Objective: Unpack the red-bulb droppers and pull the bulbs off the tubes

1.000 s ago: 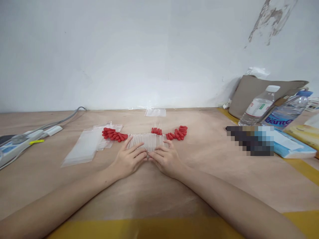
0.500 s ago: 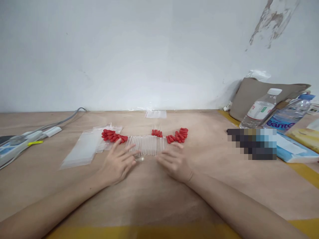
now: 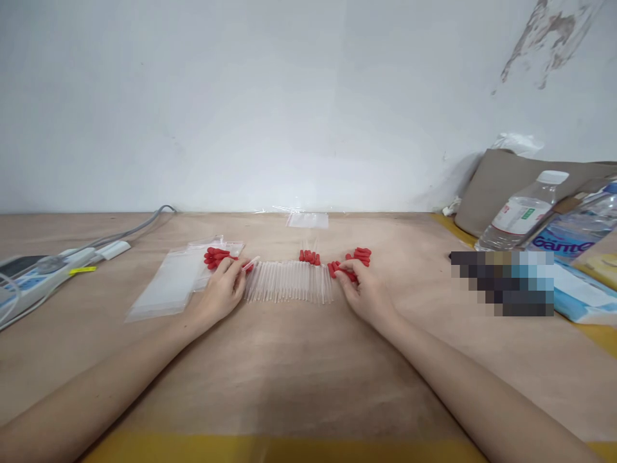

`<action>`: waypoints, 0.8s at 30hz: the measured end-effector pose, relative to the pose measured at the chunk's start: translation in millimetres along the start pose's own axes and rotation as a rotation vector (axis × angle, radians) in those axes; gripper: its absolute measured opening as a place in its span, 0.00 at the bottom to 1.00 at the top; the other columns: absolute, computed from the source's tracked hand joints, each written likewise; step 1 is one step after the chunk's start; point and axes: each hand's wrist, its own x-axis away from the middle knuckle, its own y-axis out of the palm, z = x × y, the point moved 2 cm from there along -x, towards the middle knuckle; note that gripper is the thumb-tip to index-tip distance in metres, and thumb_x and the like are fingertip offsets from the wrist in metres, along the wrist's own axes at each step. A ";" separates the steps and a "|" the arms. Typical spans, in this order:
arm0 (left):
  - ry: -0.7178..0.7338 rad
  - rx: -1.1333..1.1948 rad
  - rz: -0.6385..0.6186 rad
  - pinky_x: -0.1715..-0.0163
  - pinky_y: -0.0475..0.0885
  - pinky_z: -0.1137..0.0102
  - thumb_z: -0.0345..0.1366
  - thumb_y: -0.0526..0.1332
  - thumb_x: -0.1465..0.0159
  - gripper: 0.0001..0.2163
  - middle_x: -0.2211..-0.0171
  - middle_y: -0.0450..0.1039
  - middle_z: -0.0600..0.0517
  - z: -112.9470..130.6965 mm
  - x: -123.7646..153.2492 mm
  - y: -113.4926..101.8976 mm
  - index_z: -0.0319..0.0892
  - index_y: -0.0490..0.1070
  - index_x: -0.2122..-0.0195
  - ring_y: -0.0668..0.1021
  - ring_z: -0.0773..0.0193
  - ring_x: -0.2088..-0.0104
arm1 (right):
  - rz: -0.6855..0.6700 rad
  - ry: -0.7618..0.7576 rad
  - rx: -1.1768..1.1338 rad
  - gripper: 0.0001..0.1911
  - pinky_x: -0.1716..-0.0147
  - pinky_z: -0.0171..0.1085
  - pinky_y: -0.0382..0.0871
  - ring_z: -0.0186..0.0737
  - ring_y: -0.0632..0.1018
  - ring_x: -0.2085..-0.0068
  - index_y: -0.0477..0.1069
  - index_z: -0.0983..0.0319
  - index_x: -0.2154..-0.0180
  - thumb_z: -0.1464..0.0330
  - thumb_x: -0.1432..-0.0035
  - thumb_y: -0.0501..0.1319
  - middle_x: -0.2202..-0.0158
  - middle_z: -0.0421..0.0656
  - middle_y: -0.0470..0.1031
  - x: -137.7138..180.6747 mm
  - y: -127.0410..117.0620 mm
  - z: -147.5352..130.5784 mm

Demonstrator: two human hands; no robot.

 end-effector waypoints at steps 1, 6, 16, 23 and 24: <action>-0.016 0.014 0.008 0.65 0.69 0.67 0.27 0.48 0.41 0.12 0.67 0.63 0.48 -0.3 0.0 1.8 0.39 0.65 0.59 0.70 0.61 0.66 | 0.021 0.044 0.001 0.11 0.78 0.32 0.61 0.31 0.68 0.78 0.67 0.61 0.65 0.62 0.44 0.53 0.72 0.42 0.72 -4.0 -3.5 1.7; -0.083 0.036 0.000 0.69 0.69 0.68 0.27 0.50 0.44 0.08 0.69 0.65 0.49 2.4 -1.1 4.9 0.40 0.68 0.69 0.71 0.62 0.68 | 0.053 0.239 -0.002 0.12 0.77 0.33 0.62 0.31 0.68 0.78 0.70 0.63 0.65 0.64 0.50 0.57 0.74 0.41 0.71 -42.7 -24.6 22.6; -0.063 0.142 0.003 0.71 0.70 0.70 0.37 0.53 0.40 0.10 0.68 0.67 0.50 8.1 3.3 3.6 0.40 0.70 0.64 0.72 0.67 0.73 | -0.196 0.455 -0.035 0.09 0.77 0.32 0.64 0.35 0.72 0.75 0.70 0.63 0.75 0.65 0.62 0.65 0.77 0.42 0.73 -80.0 -29.2 62.7; -0.024 0.148 0.046 0.60 0.69 0.65 0.37 0.52 0.38 0.09 0.65 0.66 0.49 10.7 4.0 -1.6 0.40 0.69 0.64 0.72 0.61 0.62 | -0.310 0.402 0.035 0.10 0.77 0.31 0.64 0.35 0.73 0.74 0.70 0.63 0.76 0.63 0.62 0.65 0.77 0.41 0.74 -69.3 -20.9 48.4; -0.022 0.144 0.049 0.59 0.68 0.65 0.37 0.52 0.38 0.09 0.65 0.66 0.48 10.5 4.2 -1.9 0.40 0.69 0.65 0.71 0.61 0.61 | -0.323 0.398 0.042 0.11 0.77 0.31 0.64 0.35 0.73 0.74 0.70 0.63 0.77 0.63 0.62 0.65 0.77 0.41 0.74 -68.7 -20.5 45.9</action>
